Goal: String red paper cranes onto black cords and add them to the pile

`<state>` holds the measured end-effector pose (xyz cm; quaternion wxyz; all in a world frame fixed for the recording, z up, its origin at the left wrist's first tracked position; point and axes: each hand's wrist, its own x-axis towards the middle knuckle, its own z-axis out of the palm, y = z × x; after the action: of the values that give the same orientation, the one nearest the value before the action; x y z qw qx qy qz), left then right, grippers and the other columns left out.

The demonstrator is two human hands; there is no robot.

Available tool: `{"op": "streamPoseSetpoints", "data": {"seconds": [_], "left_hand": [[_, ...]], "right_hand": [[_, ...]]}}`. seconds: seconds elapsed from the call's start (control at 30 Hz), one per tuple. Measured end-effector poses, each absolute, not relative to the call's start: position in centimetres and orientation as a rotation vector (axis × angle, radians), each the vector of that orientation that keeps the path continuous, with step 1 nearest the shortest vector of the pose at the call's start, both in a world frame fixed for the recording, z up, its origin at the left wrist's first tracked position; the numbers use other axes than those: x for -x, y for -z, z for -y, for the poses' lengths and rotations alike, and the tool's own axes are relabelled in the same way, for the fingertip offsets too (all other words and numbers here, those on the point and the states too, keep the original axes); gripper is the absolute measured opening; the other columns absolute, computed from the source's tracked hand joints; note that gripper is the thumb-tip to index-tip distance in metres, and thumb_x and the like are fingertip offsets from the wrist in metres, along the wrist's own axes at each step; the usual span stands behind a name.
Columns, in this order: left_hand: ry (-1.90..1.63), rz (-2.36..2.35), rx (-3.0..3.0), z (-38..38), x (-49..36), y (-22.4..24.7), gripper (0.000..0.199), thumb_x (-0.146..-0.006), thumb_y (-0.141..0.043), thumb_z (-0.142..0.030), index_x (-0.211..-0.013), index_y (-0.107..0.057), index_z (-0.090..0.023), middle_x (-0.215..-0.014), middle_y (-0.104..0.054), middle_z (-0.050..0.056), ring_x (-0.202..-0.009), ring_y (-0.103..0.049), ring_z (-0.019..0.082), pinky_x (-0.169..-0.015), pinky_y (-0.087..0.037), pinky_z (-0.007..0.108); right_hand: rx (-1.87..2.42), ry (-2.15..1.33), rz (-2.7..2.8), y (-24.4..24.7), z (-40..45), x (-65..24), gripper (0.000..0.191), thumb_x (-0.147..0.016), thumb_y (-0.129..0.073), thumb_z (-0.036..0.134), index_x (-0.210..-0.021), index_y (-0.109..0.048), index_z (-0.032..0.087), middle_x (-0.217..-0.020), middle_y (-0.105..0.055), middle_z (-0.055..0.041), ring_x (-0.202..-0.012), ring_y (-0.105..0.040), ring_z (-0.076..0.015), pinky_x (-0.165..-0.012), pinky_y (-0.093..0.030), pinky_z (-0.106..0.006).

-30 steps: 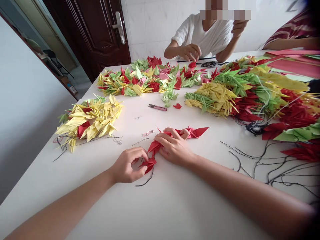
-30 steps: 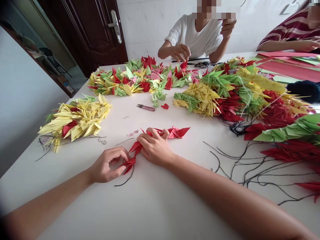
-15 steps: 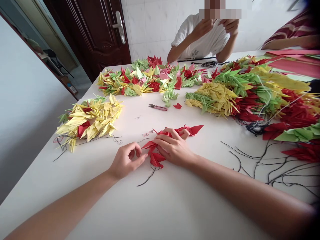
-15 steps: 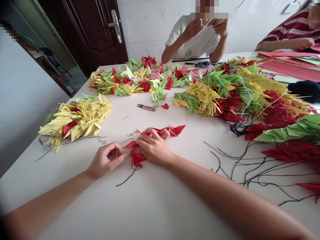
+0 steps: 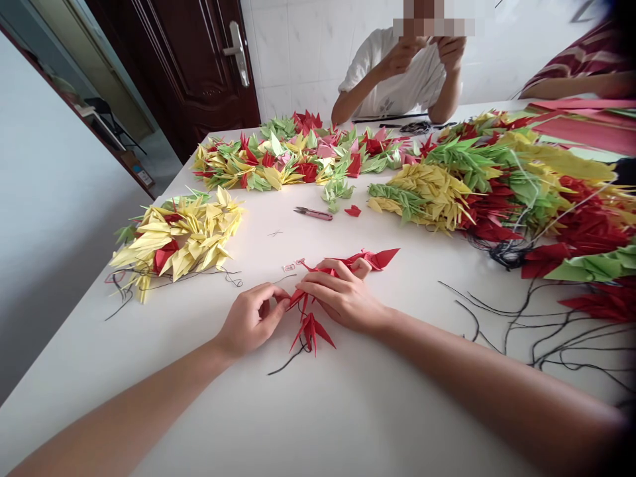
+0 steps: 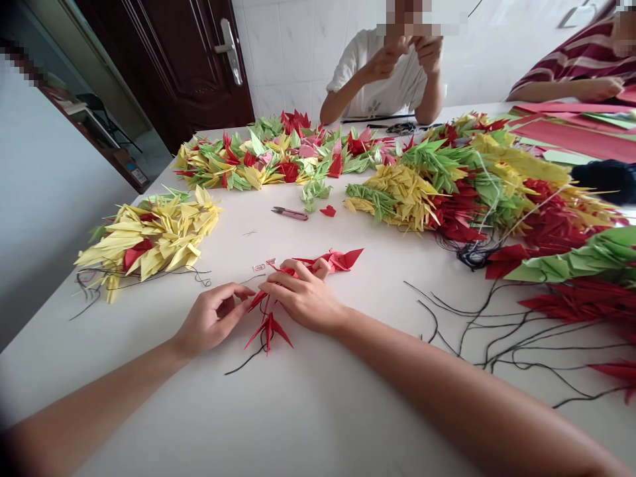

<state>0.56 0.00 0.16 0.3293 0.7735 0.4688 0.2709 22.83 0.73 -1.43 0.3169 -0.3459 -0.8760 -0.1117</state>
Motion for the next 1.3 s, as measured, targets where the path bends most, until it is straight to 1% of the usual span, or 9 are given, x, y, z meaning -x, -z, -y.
{"op": "streamPoseSetpoints", "data": {"seconds": [0.1,0.27,0.43,0.53,0.6,0.7,0.83,1.03,1.3], "left_hand": [[-0.696,-1.214,-1.995,0.05,-0.53,-0.25,0.026,-0.089,-0.055,-0.035,-0.106,-0.064,-0.018,-0.083,-0.066,0.0,-0.05,-0.044,0.006,-0.05,-0.041,0.02],[-0.656,-1.136,-2.063,0.03,-0.63,-0.2,0.023,-0.088,-0.056,-0.031,-0.103,-0.067,-0.018,-0.082,-0.068,0.001,-0.053,-0.048,0.007,-0.052,-0.042,0.02],[-0.718,-1.152,-2.026,-0.03,-0.67,-0.06,0.023,-0.088,-0.056,-0.031,-0.102,-0.068,-0.018,-0.082,-0.068,0.001,-0.05,-0.044,0.006,-0.049,-0.04,0.019],[-0.757,-1.171,-2.017,-0.05,-0.61,-0.08,0.023,-0.088,-0.057,-0.032,-0.101,-0.068,-0.017,-0.074,-0.064,0.0,-0.049,-0.042,0.006,-0.048,-0.038,0.019],[-0.769,-1.173,-2.019,-0.02,-0.58,-0.13,0.023,-0.088,-0.057,-0.032,-0.1,-0.069,-0.017,-0.072,-0.062,-0.001,-0.049,-0.041,0.006,-0.047,-0.037,0.019],[-0.777,-1.181,-2.011,0.05,-0.56,-0.23,0.024,-0.089,-0.055,-0.032,-0.102,-0.069,-0.017,-0.076,-0.063,0.0,-0.051,-0.043,0.006,-0.048,-0.038,0.019],[-0.777,-1.17,-1.99,0.05,-0.54,-0.33,0.027,-0.09,-0.053,-0.032,-0.107,-0.068,-0.016,-0.079,-0.065,0.002,-0.053,-0.047,0.007,-0.049,-0.04,0.019],[-0.671,-1.025,-2.052,0.09,-0.44,-0.32,0.025,-0.087,-0.058,-0.029,-0.105,-0.067,-0.015,-0.083,-0.068,0.003,-0.056,-0.052,0.008,-0.052,-0.043,0.019],[-0.621,-0.982,-2.064,0.25,-0.38,-0.5,0.023,-0.087,-0.057,-0.029,-0.103,-0.065,-0.015,-0.087,-0.068,0.004,-0.059,-0.056,0.009,-0.055,-0.045,0.021]], "right_hand": [[0.92,0.311,2.303,1.5,-0.68,-22.85,0.026,-0.097,-0.044,0.013,-0.111,-0.063,0.023,-0.108,-0.072,-0.0012,-0.106,-0.051,-0.0218,-0.08,-0.02,-0.039],[1.01,0.306,2.321,1.7,-0.6,-22.85,0.027,-0.099,-0.044,0.025,-0.122,-0.058,0.02,-0.107,-0.071,-0.0078,-0.106,-0.051,-0.0245,-0.084,-0.023,-0.04],[0.884,0.235,2.285,1.58,-0.62,-22.87,0.017,-0.096,-0.048,0.022,-0.109,-0.059,0.019,-0.101,-0.071,-0.0062,-0.102,-0.053,-0.0223,-0.086,-0.026,-0.039],[0.824,0.203,2.261,1.48,-0.67,-22.82,0.014,-0.092,-0.053,0.022,-0.104,-0.057,0.017,-0.099,-0.069,-0.0059,-0.101,-0.053,-0.0213,-0.083,-0.027,-0.037],[0.801,0.204,2.258,1.44,-0.69,-22.81,0.011,-0.09,-0.054,0.023,-0.1,-0.057,0.017,-0.099,-0.068,-0.0057,-0.101,-0.052,-0.0208,-0.081,-0.026,-0.036],[0.755,0.225,2.3,1.36,-0.7,-22.85,0.007,-0.092,-0.053,0.024,-0.09,-0.058,0.019,-0.093,-0.068,-0.0034,-0.098,-0.051,-0.0196,-0.078,-0.023,-0.037],[0.704,0.23,2.345,1.16,-0.68,-22.94,0.015,-0.095,-0.053,0.025,-0.082,-0.059,0.02,-0.079,-0.067,0.0005,-0.097,-0.051,-0.0189,-0.076,-0.018,-0.038],[0.717,0.153,2.38,1.11,-0.61,-23.04,0.032,-0.095,-0.051,0.045,-0.081,-0.06,0.019,-0.076,-0.067,-0.0015,-0.1,-0.051,-0.0211,-0.075,-0.016,-0.038],[0.708,0.132,2.313,1.13,-0.57,-22.76,0.034,-0.09,-0.056,0.051,-0.078,-0.057,0.019,-0.071,-0.066,-0.0003,-0.099,-0.052,-0.0219,-0.075,-0.015,-0.038]]}}
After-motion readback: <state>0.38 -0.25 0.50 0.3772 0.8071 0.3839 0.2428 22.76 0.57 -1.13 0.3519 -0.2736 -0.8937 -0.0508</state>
